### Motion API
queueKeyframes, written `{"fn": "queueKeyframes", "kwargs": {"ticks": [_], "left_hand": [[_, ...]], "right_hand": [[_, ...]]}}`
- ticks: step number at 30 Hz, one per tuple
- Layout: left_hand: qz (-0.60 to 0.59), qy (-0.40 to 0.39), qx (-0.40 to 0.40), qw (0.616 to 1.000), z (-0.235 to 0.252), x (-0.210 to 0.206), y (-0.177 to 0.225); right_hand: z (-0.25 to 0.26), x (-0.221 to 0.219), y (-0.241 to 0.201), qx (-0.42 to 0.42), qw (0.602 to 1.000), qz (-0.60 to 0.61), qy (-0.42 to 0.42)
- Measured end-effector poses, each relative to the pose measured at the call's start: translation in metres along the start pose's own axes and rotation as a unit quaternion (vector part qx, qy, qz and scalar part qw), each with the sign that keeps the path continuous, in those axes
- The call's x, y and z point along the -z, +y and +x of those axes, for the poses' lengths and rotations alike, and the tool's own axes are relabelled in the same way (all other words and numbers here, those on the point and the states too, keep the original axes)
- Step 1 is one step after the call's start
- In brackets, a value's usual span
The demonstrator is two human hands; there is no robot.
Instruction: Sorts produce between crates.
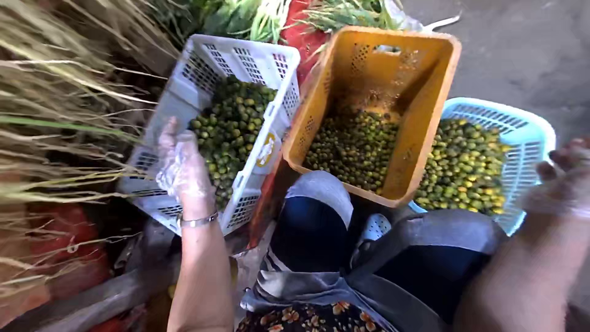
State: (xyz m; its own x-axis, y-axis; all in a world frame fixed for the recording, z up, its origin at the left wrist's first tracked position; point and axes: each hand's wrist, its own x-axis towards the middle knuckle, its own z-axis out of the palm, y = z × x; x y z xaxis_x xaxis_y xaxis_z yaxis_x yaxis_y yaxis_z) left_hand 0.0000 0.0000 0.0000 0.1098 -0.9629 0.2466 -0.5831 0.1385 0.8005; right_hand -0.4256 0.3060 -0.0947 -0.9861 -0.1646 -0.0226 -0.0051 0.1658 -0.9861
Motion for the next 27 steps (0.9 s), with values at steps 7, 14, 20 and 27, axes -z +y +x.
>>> {"fn": "queueKeyframes", "kwargs": {"ticks": [7,14,20,27], "left_hand": [[-0.166,-0.082,-0.212,0.96,-0.025,-0.077,0.008],[0.014,-0.312,-0.213,0.926,-0.031,-0.188,-0.034],[0.086,-0.313,-0.192,0.926,-0.036,-0.219,-0.072],[-0.023,-0.21,-0.237,0.948,-0.041,-0.225,-0.077]], "right_hand": [[-0.012,-0.033,-0.029,0.045,0.996,-0.069,-0.03],[-0.034,-0.127,-0.067,0.113,0.874,-0.259,-0.396],[-0.01,-0.207,-0.032,0.095,0.689,-0.506,-0.51],[0.014,-0.191,-0.02,0.09,0.704,-0.523,-0.472]]}}
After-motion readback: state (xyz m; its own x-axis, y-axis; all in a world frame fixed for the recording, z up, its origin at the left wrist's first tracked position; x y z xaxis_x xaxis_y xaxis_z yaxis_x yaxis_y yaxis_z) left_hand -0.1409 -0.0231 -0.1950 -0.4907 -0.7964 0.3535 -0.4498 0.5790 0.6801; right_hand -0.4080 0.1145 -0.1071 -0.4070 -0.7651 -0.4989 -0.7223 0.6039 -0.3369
